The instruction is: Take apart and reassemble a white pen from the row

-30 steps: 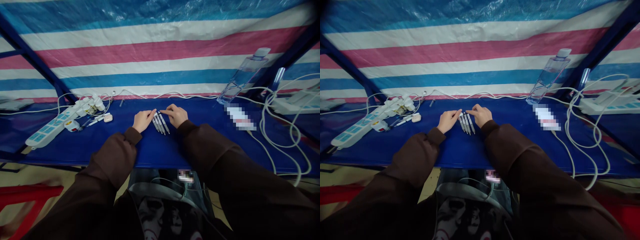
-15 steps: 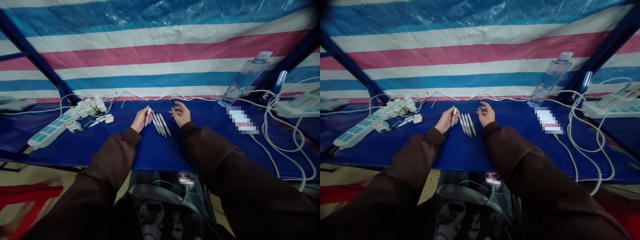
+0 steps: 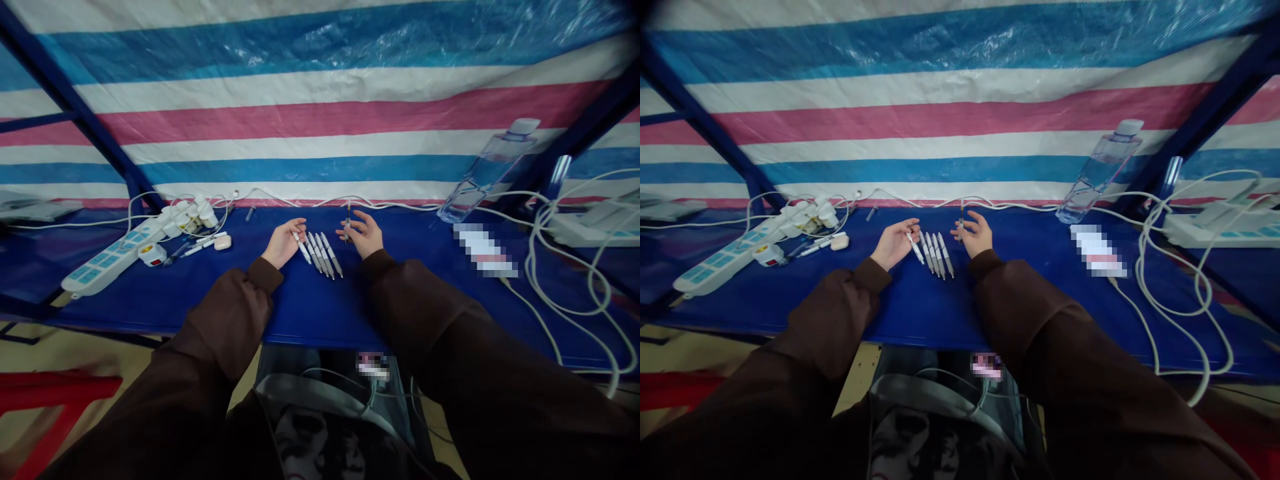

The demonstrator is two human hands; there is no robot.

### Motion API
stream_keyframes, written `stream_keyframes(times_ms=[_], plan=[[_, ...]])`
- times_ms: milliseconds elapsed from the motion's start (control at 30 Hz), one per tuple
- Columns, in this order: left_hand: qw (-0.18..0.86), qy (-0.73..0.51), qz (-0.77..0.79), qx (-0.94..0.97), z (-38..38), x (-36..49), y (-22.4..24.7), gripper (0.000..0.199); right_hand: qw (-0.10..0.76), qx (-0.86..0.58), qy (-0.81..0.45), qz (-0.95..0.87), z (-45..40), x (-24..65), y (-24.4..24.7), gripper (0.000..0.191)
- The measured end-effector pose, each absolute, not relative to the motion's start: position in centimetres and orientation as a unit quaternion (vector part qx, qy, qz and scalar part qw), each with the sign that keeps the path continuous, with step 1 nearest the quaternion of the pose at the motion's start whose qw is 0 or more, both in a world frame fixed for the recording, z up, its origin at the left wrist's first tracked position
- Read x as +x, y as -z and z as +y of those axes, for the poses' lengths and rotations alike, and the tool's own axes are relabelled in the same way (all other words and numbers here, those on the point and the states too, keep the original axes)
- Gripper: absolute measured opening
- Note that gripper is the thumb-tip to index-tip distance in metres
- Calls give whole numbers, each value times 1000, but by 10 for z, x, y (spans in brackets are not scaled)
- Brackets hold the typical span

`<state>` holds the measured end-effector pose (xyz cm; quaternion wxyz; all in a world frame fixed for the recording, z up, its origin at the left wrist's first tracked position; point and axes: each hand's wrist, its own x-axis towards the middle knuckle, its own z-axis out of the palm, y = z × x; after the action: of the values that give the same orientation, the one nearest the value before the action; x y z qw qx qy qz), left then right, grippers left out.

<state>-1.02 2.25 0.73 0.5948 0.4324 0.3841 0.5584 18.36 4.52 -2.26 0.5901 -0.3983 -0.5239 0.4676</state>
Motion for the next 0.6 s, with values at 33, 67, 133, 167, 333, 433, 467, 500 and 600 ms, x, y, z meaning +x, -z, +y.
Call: stream_keyframes(times_ms=[33,67,133,167,333,433,467,500,600], plan=[[581,-563,391,439,24,-11,-7,27,590,-397,-469,-523,44,183,22,59],[562,-566,403,448,25,-12,-5,29,589,-398,-467,-525,44,183,21,58],[516,-568,436,470,30,-16,-3,36,586,-404,-459,-532,42,183,19,55],[490,-566,451,485,32,-18,-2,39,585,-406,-456,-534,42,183,19,53],[370,-562,483,560,37,-25,-2,52,588,-411,-457,-526,41,182,17,48],[339,-563,472,588,33,-24,-5,51,597,-415,-443,-524,41,183,17,42],[333,-562,463,599,31,-23,-5,50,599,-417,-437,-525,42,183,18,40],[328,-562,451,611,30,-22,-5,48,599,-421,-431,-527,43,183,18,39],[321,-583,391,636,28,-19,-3,40,592,-442,-415,-531,45,184,19,37]])
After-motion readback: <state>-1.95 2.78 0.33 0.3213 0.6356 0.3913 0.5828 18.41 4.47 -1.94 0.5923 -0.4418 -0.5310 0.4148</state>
